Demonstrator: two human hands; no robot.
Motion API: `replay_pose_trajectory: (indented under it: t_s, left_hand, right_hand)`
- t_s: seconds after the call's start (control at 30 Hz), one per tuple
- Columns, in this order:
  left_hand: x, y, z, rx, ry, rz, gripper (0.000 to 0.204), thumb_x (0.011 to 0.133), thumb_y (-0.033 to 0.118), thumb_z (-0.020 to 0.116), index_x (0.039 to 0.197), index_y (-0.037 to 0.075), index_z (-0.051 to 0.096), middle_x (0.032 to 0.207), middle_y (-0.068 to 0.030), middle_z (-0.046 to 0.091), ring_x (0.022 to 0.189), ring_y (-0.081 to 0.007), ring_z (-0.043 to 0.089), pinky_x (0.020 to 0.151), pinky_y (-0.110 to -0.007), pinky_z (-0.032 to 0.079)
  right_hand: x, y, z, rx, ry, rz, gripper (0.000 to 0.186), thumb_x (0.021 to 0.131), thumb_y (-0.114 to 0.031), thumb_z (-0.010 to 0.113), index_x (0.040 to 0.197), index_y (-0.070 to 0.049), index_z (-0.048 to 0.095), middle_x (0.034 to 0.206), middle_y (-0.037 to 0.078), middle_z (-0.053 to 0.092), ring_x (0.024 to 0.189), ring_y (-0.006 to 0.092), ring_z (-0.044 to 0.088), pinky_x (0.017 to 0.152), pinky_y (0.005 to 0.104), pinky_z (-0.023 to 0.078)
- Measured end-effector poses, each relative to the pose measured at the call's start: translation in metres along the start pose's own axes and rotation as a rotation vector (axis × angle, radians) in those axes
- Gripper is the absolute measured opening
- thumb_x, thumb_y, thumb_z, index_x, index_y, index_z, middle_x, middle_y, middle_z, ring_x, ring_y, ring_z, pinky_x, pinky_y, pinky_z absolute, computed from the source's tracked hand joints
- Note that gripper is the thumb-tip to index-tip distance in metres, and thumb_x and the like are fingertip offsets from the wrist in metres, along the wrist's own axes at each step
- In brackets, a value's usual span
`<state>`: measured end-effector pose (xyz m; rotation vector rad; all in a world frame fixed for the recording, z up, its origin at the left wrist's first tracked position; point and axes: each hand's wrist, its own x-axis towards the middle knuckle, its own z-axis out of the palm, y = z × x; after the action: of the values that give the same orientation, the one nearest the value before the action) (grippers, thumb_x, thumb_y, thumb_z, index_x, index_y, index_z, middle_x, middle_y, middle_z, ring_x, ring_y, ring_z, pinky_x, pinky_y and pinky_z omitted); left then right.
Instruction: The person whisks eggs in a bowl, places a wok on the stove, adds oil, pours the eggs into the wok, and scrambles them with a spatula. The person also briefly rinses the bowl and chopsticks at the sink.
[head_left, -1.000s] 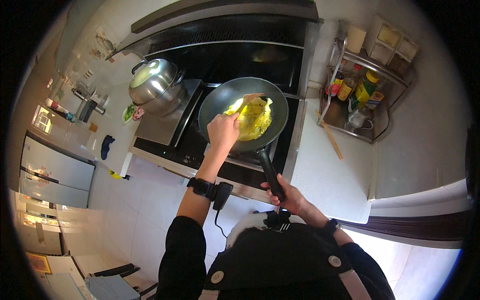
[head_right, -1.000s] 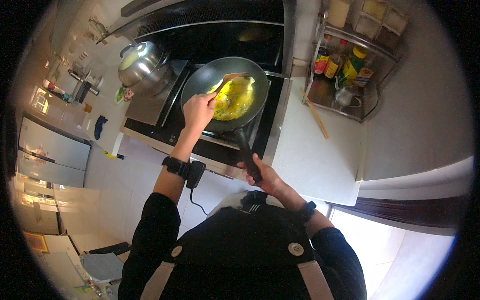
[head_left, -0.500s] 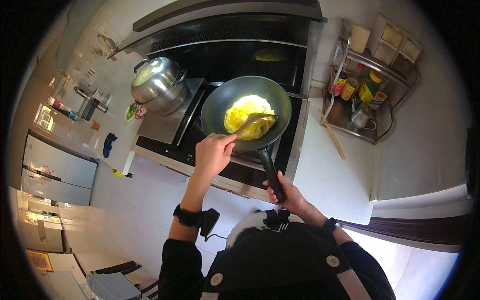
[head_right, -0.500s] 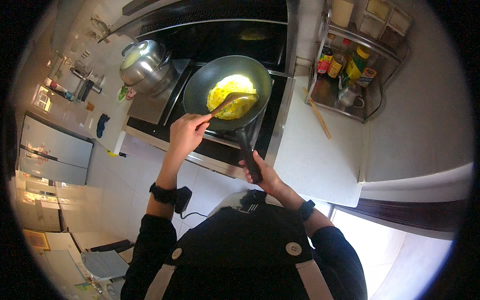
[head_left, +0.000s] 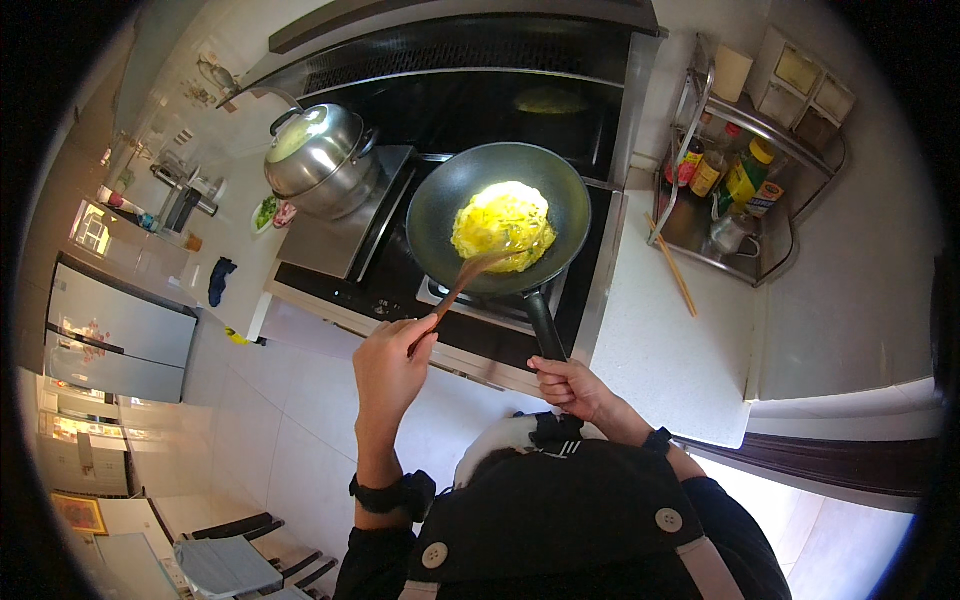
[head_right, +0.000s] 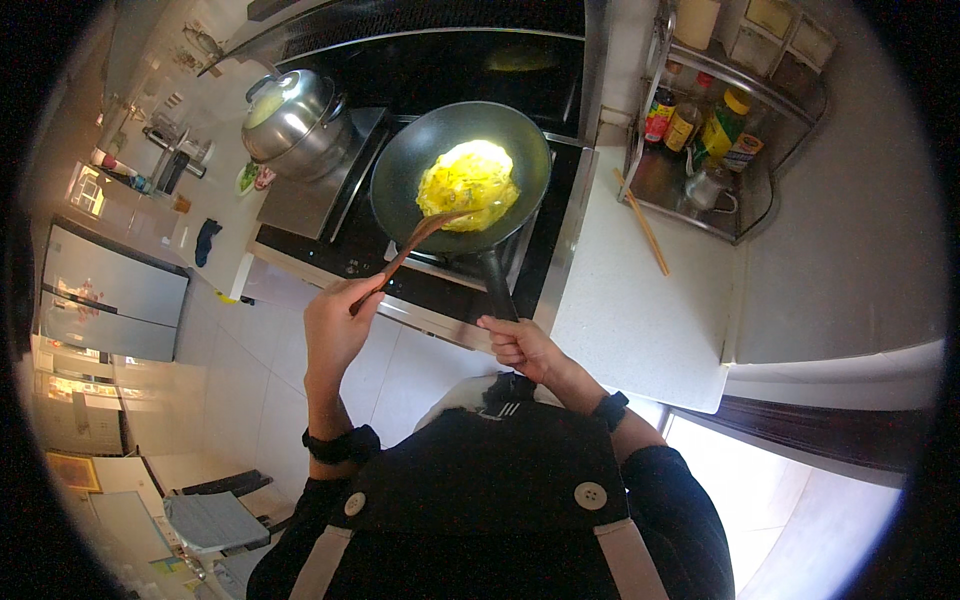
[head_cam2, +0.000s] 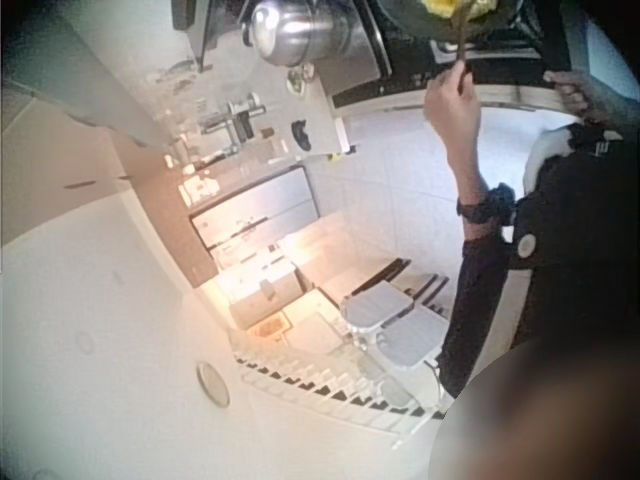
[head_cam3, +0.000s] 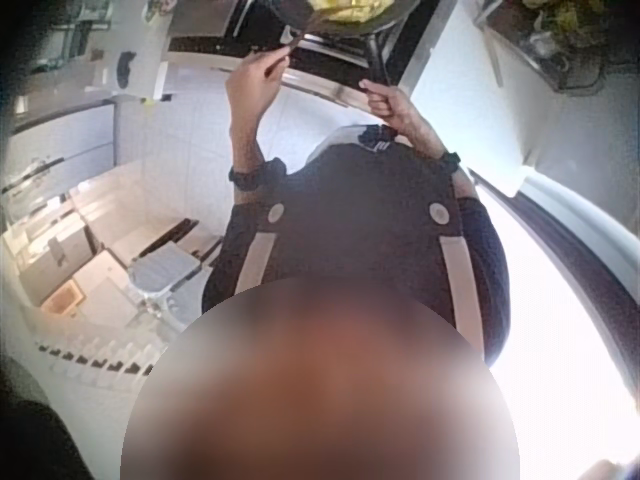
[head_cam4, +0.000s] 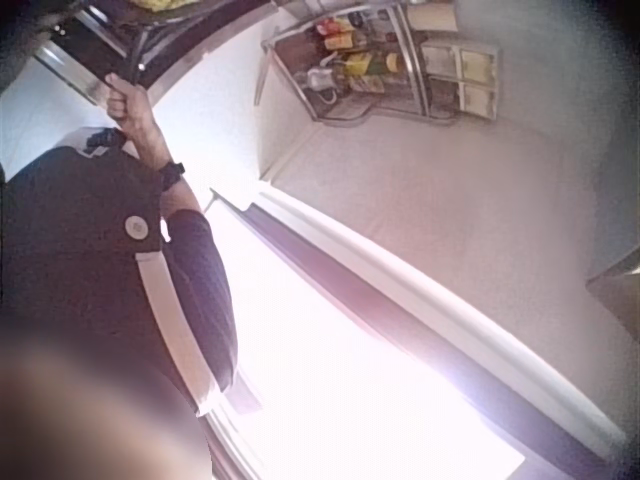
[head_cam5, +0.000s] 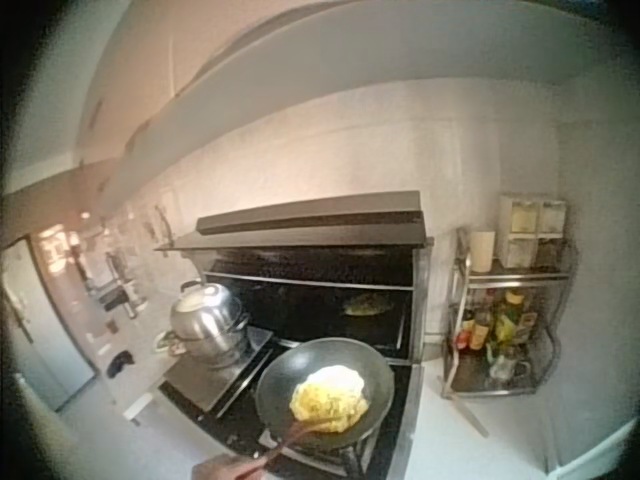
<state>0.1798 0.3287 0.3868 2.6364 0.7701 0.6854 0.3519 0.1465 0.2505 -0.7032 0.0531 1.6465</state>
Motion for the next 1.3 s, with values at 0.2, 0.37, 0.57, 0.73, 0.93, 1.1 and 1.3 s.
replay_pose_trajectory:
  t_s: [0.2,0.37,0.57,0.73,0.93,1.1,1.3]
  left_hand:
    - [-0.001,-0.003,-0.019,0.089,0.022,-0.035,0.021,0.077,0.009,0.069,0.098,0.009,0.07,0.087,-0.0086,0.069,0.075,-0.024,0.064,0.062,-0.033,0.05]
    - [-0.004,-0.004,-0.031,0.142,0.079,-0.086,0.02,0.079,0.01,0.069,0.098,0.008,0.071,0.085,-0.0082,0.069,0.074,-0.0234,0.064,0.062,-0.033,0.05]
    - [-0.006,-0.004,-0.033,0.142,0.115,-0.076,0.017,0.08,0.011,0.069,0.096,0.007,0.071,0.085,-0.0084,0.07,0.074,-0.022,0.065,0.063,-0.031,0.051]
    - [-0.006,-0.005,-0.032,0.116,0.122,-0.059,0.016,0.08,0.011,0.069,0.095,0.007,0.072,0.085,-0.0083,0.07,0.073,-0.0218,0.064,0.063,-0.031,0.051]
    - [-0.006,-0.001,-0.033,0.111,0.089,-0.057,0.018,0.079,0.01,0.07,0.096,0.008,0.072,0.084,-0.0082,0.069,0.073,-0.0224,0.064,0.064,-0.032,0.05]
    - [-0.005,0.003,-0.034,0.077,0.026,-0.059,0.019,0.077,0.009,0.07,0.096,0.008,0.071,0.085,-0.0086,0.069,0.074,-0.0236,0.063,0.065,-0.032,0.05]
    - [0.001,0.004,-0.035,0.094,-0.071,0.053,0.019,0.079,0.009,0.069,0.098,0.006,0.071,0.087,-0.0098,0.07,0.073,-0.0224,0.064,0.066,-0.031,0.049]
  right_hand:
    - [-0.002,-0.001,0.001,0.008,0.011,-0.005,0.022,0.094,-0.018,0.059,0.107,-0.001,0.06,0.057,-0.011,0.03,0.045,0.0012,0.025,0.038,0.0181,0.017]
    - [-0.003,-0.001,0.002,0.008,0.027,-0.005,0.025,0.094,-0.017,0.058,0.112,0.0,0.057,0.057,-0.01,0.03,0.046,0.0013,0.025,0.039,0.0183,0.018]
    - [-0.002,-0.002,0.002,0.01,0.037,0.02,0.018,0.097,-0.017,0.053,0.107,-0.003,0.055,0.057,-0.01,0.026,0.044,0.0015,0.022,0.038,0.0185,0.018]
    - [-0.002,-0.001,0.002,-0.008,0.035,0.005,0.018,0.097,-0.017,0.052,0.107,-0.003,0.056,0.057,-0.01,0.025,0.044,0.0015,0.022,0.038,0.0184,0.017]
    - [-0.002,-0.002,0.003,0.007,0.031,0.011,0.018,0.097,-0.017,0.051,0.108,-0.003,0.056,0.057,-0.01,0.026,0.044,0.0012,0.022,0.038,0.0187,0.017]
    - [-0.002,-0.002,0.004,-0.015,0.033,-0.002,0.018,0.097,-0.017,0.051,0.108,-0.003,0.056,0.057,-0.01,0.025,0.044,0.0013,0.021,0.038,0.0187,0.016]
    - [-0.002,-0.001,0.003,-0.003,0.016,-0.001,0.018,0.097,-0.017,0.051,0.108,-0.003,0.057,0.057,-0.011,0.025,0.044,0.0011,0.021,0.038,0.0185,0.016]
